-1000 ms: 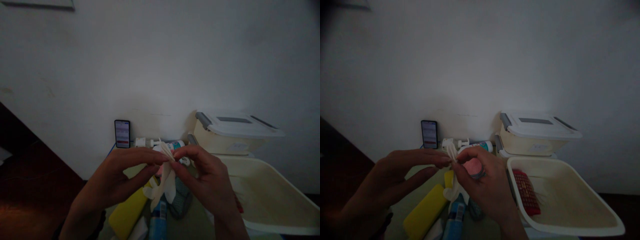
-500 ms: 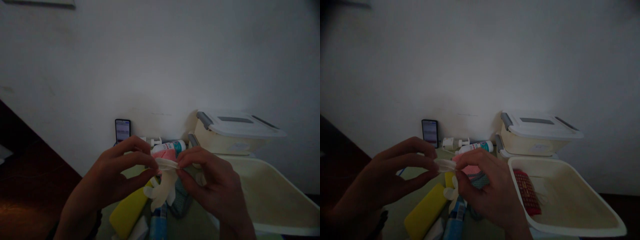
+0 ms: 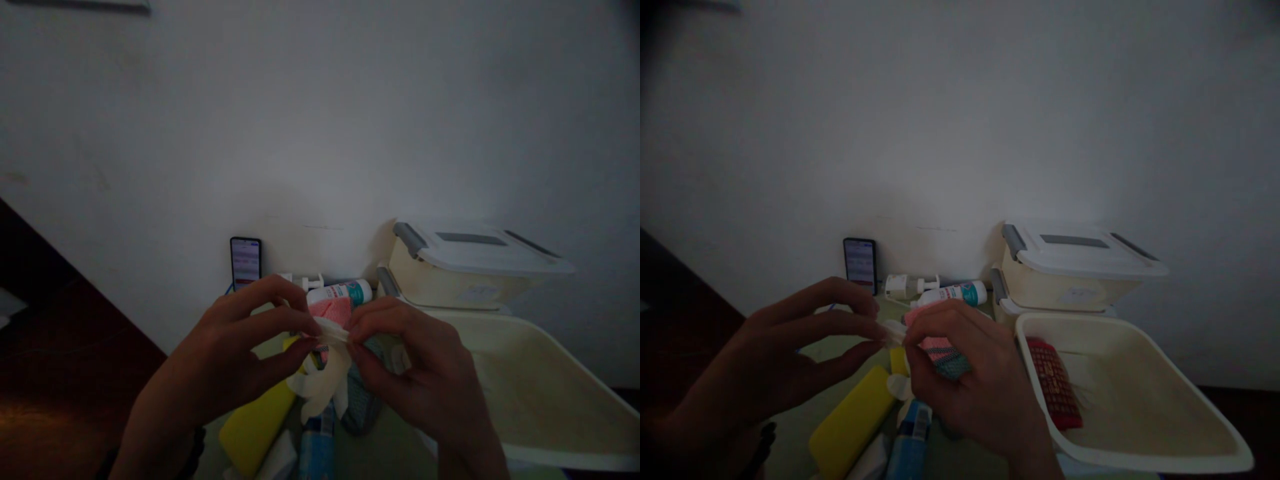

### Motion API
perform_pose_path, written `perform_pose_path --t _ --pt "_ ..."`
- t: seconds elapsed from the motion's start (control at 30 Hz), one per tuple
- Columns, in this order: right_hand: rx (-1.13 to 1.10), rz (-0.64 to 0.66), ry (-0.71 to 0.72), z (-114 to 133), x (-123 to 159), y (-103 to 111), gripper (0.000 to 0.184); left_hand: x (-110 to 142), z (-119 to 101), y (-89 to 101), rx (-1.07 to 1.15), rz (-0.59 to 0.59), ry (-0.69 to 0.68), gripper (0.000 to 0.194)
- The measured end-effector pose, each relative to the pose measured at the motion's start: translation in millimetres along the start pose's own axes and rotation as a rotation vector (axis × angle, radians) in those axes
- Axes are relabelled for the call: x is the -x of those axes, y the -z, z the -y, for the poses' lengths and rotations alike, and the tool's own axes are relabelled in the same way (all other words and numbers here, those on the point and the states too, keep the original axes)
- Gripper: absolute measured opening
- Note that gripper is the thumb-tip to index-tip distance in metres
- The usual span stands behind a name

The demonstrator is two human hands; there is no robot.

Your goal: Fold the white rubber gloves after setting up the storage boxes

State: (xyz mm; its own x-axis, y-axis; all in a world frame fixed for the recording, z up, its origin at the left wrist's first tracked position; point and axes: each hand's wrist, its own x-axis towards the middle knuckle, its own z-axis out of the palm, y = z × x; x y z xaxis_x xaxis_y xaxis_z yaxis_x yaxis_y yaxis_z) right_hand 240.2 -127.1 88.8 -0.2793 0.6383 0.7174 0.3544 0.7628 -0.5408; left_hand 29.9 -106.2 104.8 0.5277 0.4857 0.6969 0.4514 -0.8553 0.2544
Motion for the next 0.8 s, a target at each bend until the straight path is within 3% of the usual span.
perform_pose_path --t 0.23,0.4,0.8 --pt "-0.021 -0.015 0.015 -2.6 0.7 -4.6 0.023 1.3 4.1 -4.9 -0.094 0.018 0.002 0.012" --pt "-0.005 0.011 -0.066 -6.9 2.2 -1.8 0.020 5.0 9.9 -9.2 -0.114 0.044 -0.007 0.008" --pt "-0.177 0.008 -0.205 -17.5 7.3 -1.2 0.014 6.3 9.9 -9.4 0.034 0.118 -0.017 0.021"
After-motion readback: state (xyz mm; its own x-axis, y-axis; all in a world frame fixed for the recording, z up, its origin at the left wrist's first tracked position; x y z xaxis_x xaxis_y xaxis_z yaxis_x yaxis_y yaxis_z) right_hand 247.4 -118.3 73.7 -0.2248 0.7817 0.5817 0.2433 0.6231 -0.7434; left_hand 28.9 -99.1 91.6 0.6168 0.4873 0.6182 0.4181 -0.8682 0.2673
